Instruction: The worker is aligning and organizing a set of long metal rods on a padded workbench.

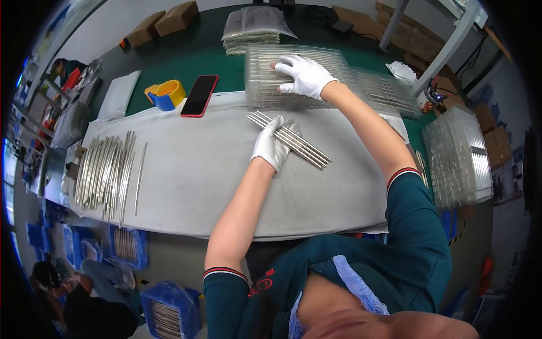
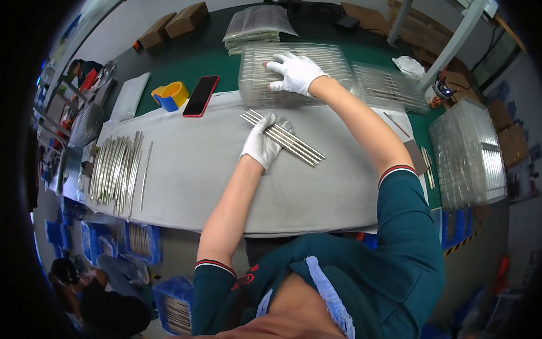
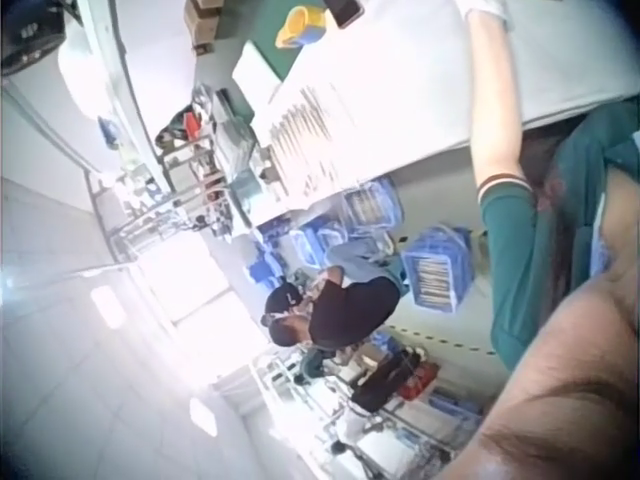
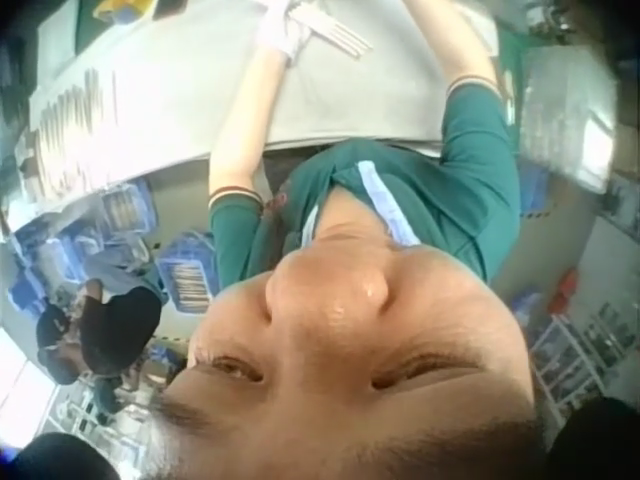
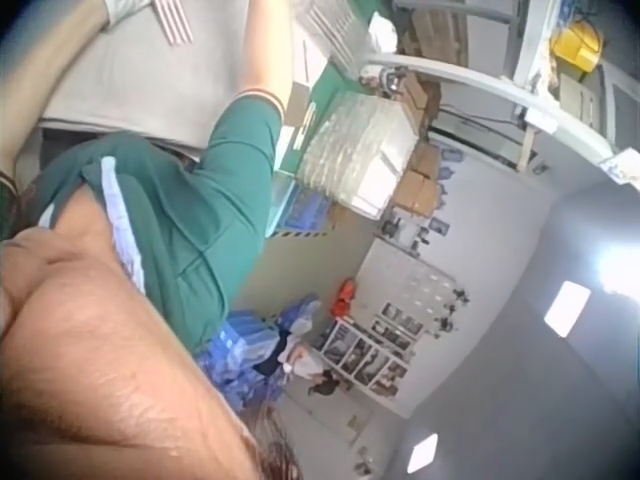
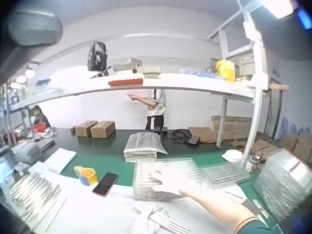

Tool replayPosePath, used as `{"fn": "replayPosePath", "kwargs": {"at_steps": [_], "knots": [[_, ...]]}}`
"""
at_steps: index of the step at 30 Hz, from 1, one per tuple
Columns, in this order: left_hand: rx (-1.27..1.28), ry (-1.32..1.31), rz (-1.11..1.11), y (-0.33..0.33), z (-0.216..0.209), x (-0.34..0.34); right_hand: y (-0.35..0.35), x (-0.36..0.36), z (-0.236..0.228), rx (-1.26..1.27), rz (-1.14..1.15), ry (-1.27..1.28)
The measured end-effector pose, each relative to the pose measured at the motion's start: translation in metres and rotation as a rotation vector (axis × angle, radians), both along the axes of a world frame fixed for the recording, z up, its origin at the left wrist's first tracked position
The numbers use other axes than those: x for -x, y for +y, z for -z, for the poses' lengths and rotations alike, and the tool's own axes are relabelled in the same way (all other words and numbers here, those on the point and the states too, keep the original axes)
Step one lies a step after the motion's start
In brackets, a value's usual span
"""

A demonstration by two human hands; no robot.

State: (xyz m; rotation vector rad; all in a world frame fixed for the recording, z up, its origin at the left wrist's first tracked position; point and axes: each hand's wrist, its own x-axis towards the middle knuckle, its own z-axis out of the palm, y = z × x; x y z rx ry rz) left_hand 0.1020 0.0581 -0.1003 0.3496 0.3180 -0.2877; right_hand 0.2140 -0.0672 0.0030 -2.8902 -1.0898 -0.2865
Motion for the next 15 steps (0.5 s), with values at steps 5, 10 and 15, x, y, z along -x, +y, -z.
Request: {"fn": "replayPosePath", "kwargs": {"at_steps": [5, 10, 15], "knots": [[-0.042, 0.022, -0.028, -0.004, -0.006, 0.005, 0.002, -0.001, 0.004, -0.021, -0.081, 0.015], [-0.155, -0.032, -0.077, -0.005, -0.019, 0.012, -0.008, 0.029, 0.005, -0.145, -0.113, -0.126], [-0.338, -0.263, -0.042, -0.001, -0.058, 0.031, -0.029, 0.095, 0.021, -0.98, -0.043, 0.921]]}}
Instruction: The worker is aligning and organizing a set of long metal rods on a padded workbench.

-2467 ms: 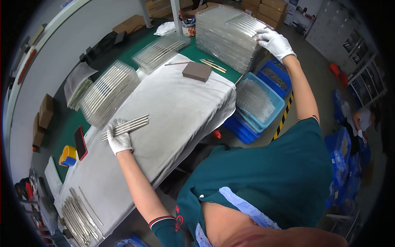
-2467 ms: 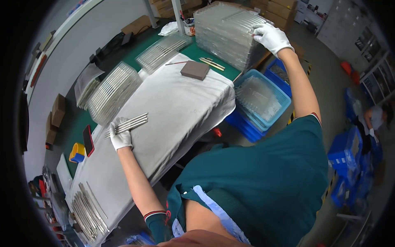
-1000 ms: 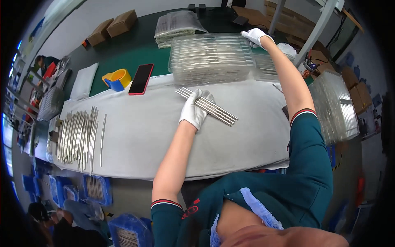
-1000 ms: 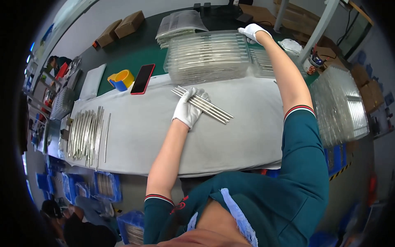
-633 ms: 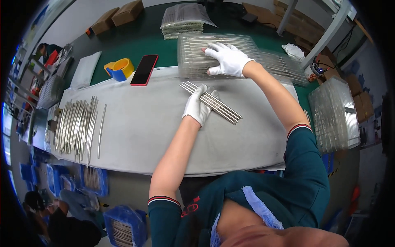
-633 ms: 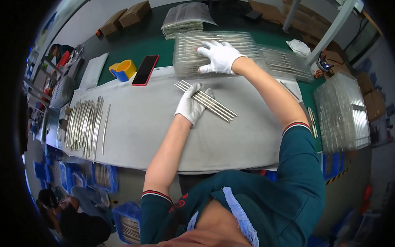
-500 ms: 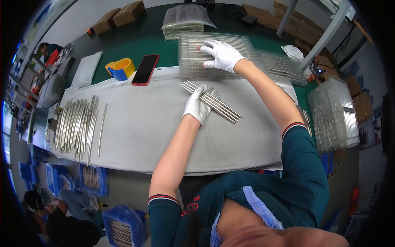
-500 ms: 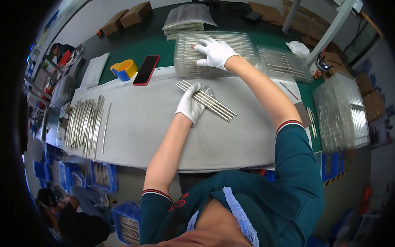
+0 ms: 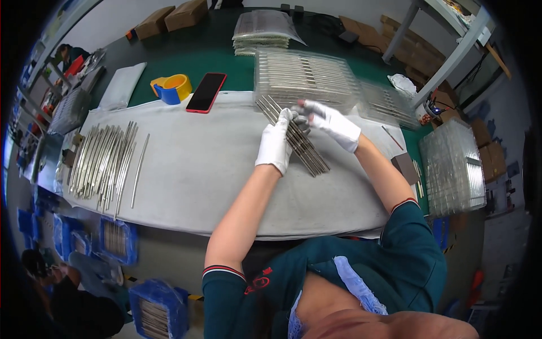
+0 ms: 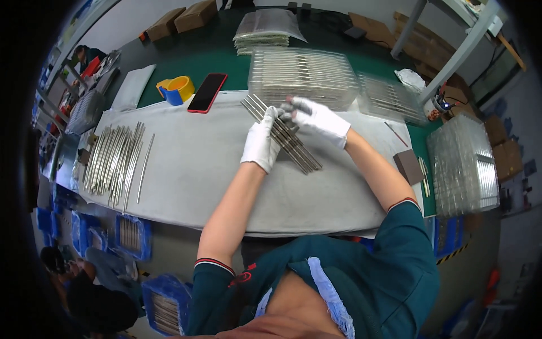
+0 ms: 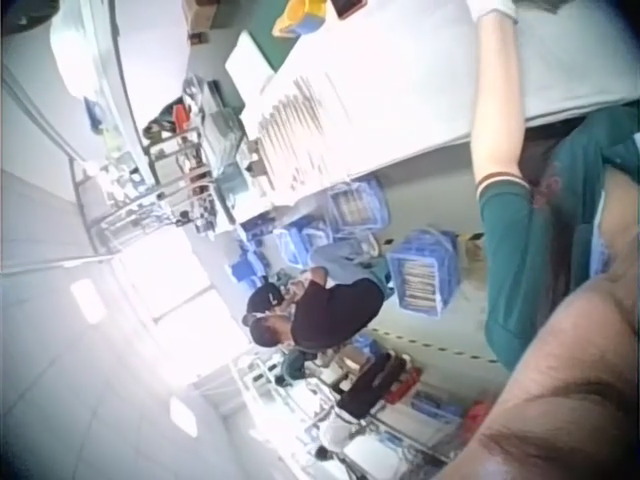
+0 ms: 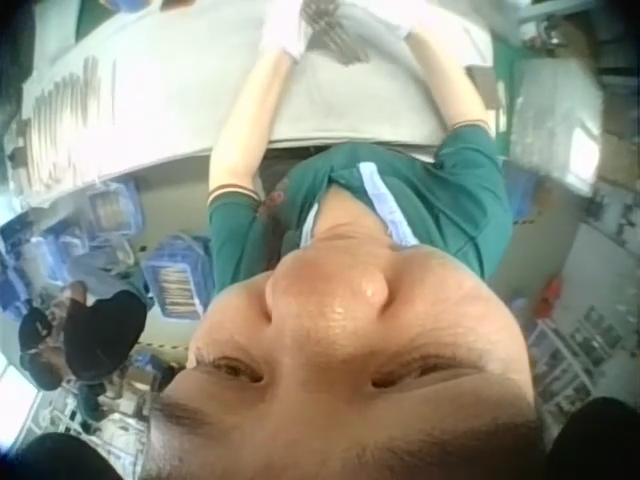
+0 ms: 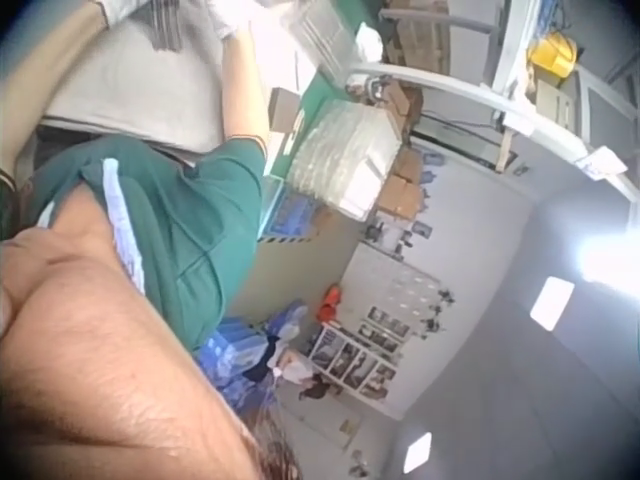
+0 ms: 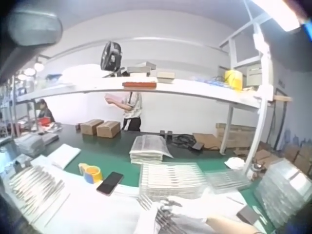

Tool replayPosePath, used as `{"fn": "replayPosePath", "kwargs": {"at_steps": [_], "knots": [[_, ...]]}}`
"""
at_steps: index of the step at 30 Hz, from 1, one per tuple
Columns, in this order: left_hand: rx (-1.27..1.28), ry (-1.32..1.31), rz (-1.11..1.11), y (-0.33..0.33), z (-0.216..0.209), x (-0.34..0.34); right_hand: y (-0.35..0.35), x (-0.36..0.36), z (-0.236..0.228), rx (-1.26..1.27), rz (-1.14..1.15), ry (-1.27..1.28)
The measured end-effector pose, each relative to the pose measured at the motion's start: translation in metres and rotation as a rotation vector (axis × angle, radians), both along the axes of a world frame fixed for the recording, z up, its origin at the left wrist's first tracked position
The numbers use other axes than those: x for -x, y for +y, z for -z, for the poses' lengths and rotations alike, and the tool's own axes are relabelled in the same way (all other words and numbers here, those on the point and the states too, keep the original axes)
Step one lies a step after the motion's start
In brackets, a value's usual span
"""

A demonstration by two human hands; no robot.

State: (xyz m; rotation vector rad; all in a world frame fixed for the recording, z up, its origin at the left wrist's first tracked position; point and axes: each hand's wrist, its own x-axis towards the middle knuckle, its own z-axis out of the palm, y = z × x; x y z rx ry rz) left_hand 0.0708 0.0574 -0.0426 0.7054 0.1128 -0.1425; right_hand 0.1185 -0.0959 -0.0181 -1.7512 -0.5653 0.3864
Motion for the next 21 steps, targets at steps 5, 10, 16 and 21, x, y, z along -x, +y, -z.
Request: {"fn": "replayPosePath", "kwargs": {"at_steps": [5, 10, 16, 21], "knots": [[-0.285, -0.507, 0.101, 0.003, -0.019, 0.031, 0.0, 0.042, 0.001, 0.154, -0.242, 0.254], [-0.551, -0.464, 0.25, -0.001, -0.016, 0.029, -0.003, 0.041, 0.028, 0.303, -0.279, 0.009], [-0.234, -0.233, -0.029, 0.006, 0.005, -0.002, -0.01, 0.031, 0.012, 0.077, -0.151, 0.468], [0.005, -0.123, 0.026, 0.006, 0.012, -0.01, -0.03, -0.017, -0.048, 0.767, 0.288, -0.625]]}}
